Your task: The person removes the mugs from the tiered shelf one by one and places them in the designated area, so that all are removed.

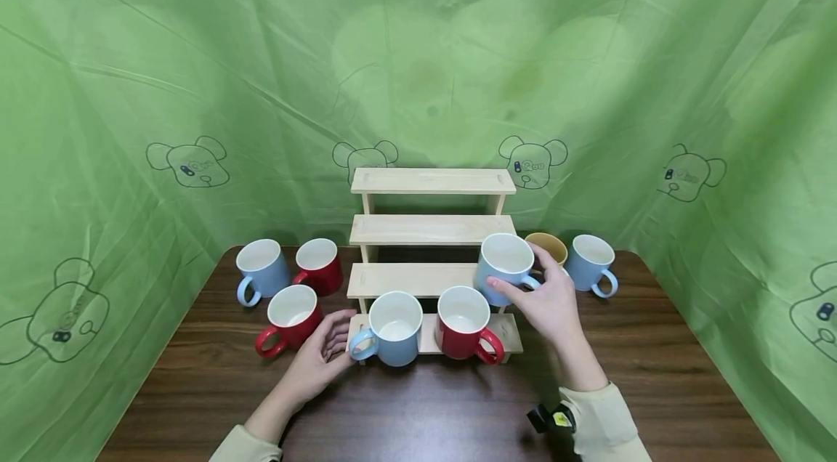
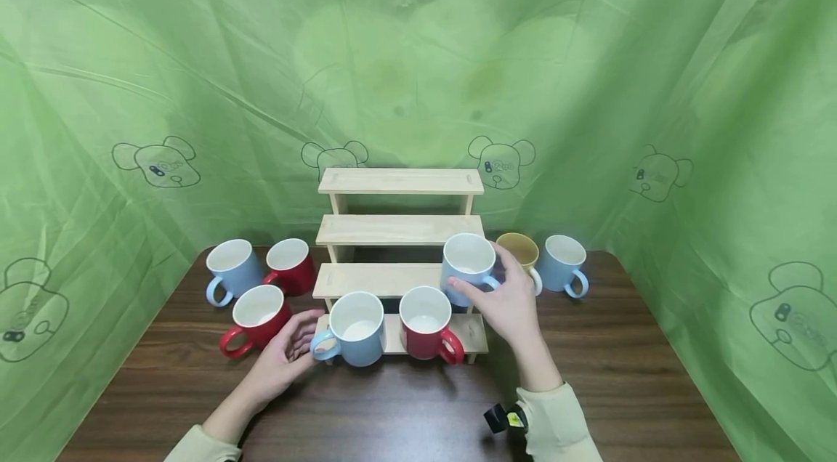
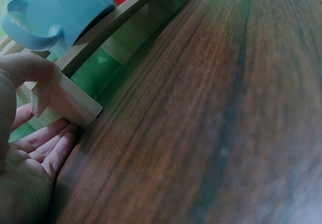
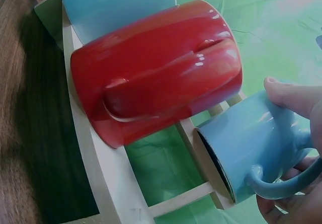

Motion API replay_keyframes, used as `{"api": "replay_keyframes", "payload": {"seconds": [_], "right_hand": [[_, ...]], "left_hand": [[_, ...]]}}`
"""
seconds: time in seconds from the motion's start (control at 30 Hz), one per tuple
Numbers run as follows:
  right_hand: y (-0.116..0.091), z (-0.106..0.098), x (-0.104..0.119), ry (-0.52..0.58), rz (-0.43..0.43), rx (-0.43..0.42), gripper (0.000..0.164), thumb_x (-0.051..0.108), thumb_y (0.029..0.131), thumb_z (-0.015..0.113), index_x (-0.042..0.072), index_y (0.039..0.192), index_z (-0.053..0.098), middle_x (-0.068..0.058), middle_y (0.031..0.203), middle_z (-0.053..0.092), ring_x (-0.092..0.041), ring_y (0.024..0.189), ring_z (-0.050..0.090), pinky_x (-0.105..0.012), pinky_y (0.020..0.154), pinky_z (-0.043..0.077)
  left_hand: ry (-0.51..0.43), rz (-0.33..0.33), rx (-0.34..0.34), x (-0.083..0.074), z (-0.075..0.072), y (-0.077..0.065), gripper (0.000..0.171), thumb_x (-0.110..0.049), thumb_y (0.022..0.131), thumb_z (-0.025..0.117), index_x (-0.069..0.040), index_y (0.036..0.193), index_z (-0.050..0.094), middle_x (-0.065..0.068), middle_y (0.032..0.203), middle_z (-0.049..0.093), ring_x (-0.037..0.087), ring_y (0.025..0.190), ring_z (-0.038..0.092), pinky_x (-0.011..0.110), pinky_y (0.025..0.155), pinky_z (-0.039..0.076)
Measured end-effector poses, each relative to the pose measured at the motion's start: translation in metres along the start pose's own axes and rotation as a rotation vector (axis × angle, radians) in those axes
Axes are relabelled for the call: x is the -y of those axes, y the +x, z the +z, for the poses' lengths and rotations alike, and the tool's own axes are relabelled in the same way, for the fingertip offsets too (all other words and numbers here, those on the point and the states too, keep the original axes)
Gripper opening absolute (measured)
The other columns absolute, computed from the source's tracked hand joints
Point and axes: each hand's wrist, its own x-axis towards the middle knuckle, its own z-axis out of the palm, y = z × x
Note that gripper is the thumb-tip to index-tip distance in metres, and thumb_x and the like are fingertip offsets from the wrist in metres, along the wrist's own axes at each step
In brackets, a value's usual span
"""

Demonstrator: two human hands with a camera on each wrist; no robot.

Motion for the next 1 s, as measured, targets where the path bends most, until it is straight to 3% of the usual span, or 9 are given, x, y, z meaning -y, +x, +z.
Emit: {"api": "replay_keyframes", "payload": {"seconds": [0.1, 0.3, 0.63, 1.0], "right_hand": [[0.0, -0.003, -0.001, -0.004, 0.001, -0.003, 0.083, 0.032, 0.079, 0.102, 0.009, 0.148, 0.062, -0.013, 0.133, 0.072, -0.034, 0.118, 0.071, -0.041, 0.095, 0.056], [0.002, -0.009, -0.002, -0.007, -0.009, -0.018, 0.08, 0.03, 0.078, 0.102, 0.011, 0.146, 0.065, -0.011, 0.132, 0.074, -0.034, 0.116, 0.073, -0.019, 0.087, 0.052], [0.003, -0.021, 0.0, 0.002, -0.03, -0.022, 0.079, 0.028, 0.08, 0.101, 0.016, 0.148, 0.064, -0.009, 0.134, 0.072, -0.03, 0.117, 0.07, -0.026, 0.091, 0.052], [0.002, -0.034, 0.0, -0.042, -0.03, -0.043, 0.083, 0.027, 0.08, 0.1, 0.008, 0.151, 0.061, -0.016, 0.132, 0.073, -0.033, 0.117, 0.071, -0.018, 0.088, 0.051]], "left_hand": [[0.001, 0.0, 0.0, 0.0, 0.0, 0.0, 0.071, -0.003, 0.095, 0.082, -0.003, 0.157, 0.047, 0.02, 0.143, 0.067, 0.017, 0.124, 0.068, 0.022, 0.104, 0.055], [0.012, 0.008, 0.004, 0.0, -0.001, 0.0, 0.07, -0.004, 0.096, 0.082, -0.004, 0.157, 0.047, 0.02, 0.143, 0.067, 0.018, 0.125, 0.067, 0.022, 0.104, 0.055], [0.012, -0.005, 0.007, 0.0, -0.001, 0.0, 0.071, -0.003, 0.096, 0.081, -0.004, 0.158, 0.047, 0.019, 0.143, 0.067, 0.019, 0.125, 0.068, 0.022, 0.104, 0.055], [0.011, 0.019, 0.009, 0.001, 0.0, -0.001, 0.071, -0.002, 0.096, 0.081, -0.003, 0.158, 0.046, 0.02, 0.142, 0.067, 0.017, 0.124, 0.068, 0.022, 0.103, 0.056]]}}
